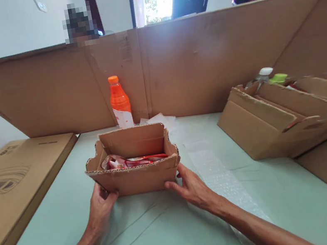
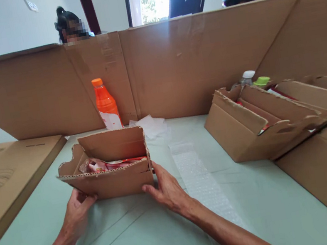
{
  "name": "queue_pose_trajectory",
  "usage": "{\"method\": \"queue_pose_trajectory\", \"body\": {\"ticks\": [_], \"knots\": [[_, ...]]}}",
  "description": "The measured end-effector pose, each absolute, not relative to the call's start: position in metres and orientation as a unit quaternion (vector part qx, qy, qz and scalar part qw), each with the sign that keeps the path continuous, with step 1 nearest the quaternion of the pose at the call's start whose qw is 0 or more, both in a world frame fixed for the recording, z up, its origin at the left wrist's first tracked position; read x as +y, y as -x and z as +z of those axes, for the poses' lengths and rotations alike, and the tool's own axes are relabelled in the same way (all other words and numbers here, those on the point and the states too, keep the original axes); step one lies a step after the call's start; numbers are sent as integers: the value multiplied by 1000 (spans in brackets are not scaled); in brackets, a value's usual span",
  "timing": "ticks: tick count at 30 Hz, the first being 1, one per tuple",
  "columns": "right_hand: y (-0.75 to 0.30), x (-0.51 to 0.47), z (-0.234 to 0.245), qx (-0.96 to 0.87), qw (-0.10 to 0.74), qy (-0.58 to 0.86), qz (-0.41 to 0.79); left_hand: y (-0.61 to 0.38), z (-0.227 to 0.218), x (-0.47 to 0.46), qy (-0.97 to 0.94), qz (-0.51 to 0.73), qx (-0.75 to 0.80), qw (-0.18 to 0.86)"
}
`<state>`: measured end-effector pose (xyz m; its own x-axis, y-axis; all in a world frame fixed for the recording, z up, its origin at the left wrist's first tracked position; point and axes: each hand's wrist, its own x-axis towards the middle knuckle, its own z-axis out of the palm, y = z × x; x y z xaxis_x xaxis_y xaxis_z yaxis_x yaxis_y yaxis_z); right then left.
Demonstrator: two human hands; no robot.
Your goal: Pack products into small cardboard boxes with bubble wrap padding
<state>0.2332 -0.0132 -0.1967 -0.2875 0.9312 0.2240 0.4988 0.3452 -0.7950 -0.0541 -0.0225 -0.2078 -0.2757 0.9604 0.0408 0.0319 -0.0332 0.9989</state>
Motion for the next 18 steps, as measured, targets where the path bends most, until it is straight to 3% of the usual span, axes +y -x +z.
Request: {"method": "queue_pose_trajectory", "body": {"ticks": [11,18], "knots": [[-242,89,-199,-698,400,530,268,13,-229,105,-480,607,514,370],[-278,53,-197,-691,372,564,257,30,-243,53,-477,566,552,383]]}}
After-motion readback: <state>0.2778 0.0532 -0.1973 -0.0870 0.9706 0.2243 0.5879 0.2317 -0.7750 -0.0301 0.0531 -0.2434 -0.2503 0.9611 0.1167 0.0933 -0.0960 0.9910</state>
